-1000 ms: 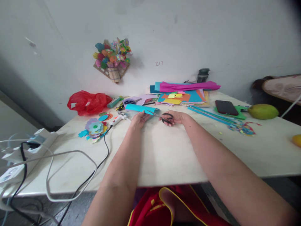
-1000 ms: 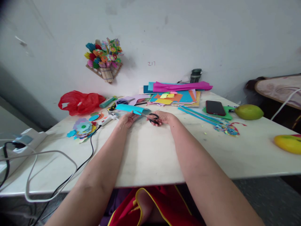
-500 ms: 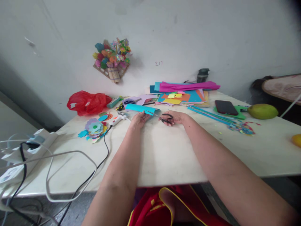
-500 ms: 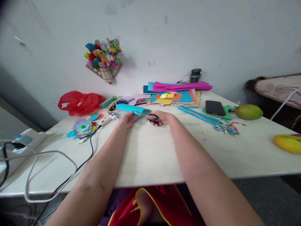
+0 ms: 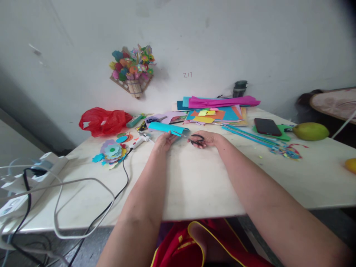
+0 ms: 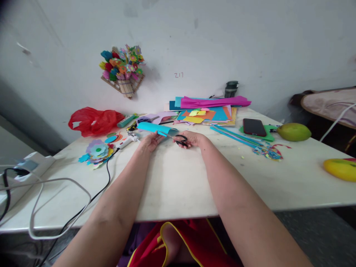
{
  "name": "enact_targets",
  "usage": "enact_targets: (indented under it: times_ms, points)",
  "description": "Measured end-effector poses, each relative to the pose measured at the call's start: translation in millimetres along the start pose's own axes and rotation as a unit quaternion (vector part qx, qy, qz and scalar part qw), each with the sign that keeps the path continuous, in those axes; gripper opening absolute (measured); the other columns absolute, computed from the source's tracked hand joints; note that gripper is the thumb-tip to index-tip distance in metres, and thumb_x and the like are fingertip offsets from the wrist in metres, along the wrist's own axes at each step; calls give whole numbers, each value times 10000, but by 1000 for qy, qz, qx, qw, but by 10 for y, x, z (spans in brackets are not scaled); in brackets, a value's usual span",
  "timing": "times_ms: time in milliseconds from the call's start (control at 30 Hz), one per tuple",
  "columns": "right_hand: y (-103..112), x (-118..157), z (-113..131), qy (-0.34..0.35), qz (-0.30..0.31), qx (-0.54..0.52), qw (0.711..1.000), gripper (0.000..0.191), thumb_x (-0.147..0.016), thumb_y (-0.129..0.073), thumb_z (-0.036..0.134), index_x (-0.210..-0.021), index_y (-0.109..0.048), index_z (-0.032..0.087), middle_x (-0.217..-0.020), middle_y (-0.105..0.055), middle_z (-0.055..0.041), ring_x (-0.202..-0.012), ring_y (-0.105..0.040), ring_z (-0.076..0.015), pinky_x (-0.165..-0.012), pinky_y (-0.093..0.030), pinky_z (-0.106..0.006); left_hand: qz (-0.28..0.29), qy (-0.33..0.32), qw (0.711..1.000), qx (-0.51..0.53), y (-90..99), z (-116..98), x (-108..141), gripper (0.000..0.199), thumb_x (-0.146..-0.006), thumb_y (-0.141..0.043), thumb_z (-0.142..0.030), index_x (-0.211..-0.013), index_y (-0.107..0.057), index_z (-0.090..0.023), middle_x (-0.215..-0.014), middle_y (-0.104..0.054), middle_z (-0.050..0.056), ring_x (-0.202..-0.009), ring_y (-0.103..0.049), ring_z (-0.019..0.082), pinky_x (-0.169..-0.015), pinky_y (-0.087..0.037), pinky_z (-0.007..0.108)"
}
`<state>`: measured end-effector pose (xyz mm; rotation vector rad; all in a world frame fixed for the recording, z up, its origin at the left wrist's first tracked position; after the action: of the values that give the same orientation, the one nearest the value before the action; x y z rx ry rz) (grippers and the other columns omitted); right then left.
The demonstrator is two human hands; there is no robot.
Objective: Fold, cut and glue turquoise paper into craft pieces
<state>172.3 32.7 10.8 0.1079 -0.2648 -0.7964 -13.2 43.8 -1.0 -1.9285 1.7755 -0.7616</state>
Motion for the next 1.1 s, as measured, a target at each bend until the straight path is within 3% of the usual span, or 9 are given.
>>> enact_targets:
  times_ms: [233, 467, 667, 1100]
  points:
    - [-11, 1, 10, -1, -9, 5, 1000, 290, -816, -562, 394, -886, -560, 112, -523, -552, 14, -344, -439, -43, -276, -224, -144, 3, -1, 1000, -11, -11, -10, 4, 167, -829, -451, -37, -742, -559, -131, -656, -672, 44, -703, -669, 163, -811, -539, 364]
    - [-15, -5, 15, -5, -16, 8, 1000, 240, -824, -549, 337, -884, -561, 105, -507, -536, 22, -332, -423, -37, -273, -199, -140, -5, -3, 1000, -2, 16, 1, -23, 133, -811, -482, -41, -764, -570, -128, -691, -674, 63, -809, -667, 199, -851, -521, 388]
    - [-28, 10, 33, -17, -29, 7, 999, 192, -825, -531, 274, -891, -562, 97, -487, -532, 29, -322, -409, -35, -270, -199, -139, -15, 5, 1000, 0, 8, -1, -11, 140, -816, -483, -46, -749, -562, -140, -675, -667, 50, -737, -669, 173, -797, -543, 362]
    - [20, -30, -23, -31, -34, 5, 999, 215, -776, -575, 305, -872, -585, 113, -490, -543, 27, -310, -405, -34, -280, -208, -144, -29, -2, 1000, -8, 7, -9, -1, 181, -820, -455, -23, -712, -556, -127, -659, -664, 58, -677, -656, 161, -812, -529, 353]
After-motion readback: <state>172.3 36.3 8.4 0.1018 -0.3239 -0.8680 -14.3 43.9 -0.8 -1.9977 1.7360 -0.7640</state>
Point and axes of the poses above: each hand's wrist, its own x-axis away from the middle knuckle, its own y-axis out of the back of the hand, z = x × y, the point moved 4 cm from there along -x, towards the middle knuckle
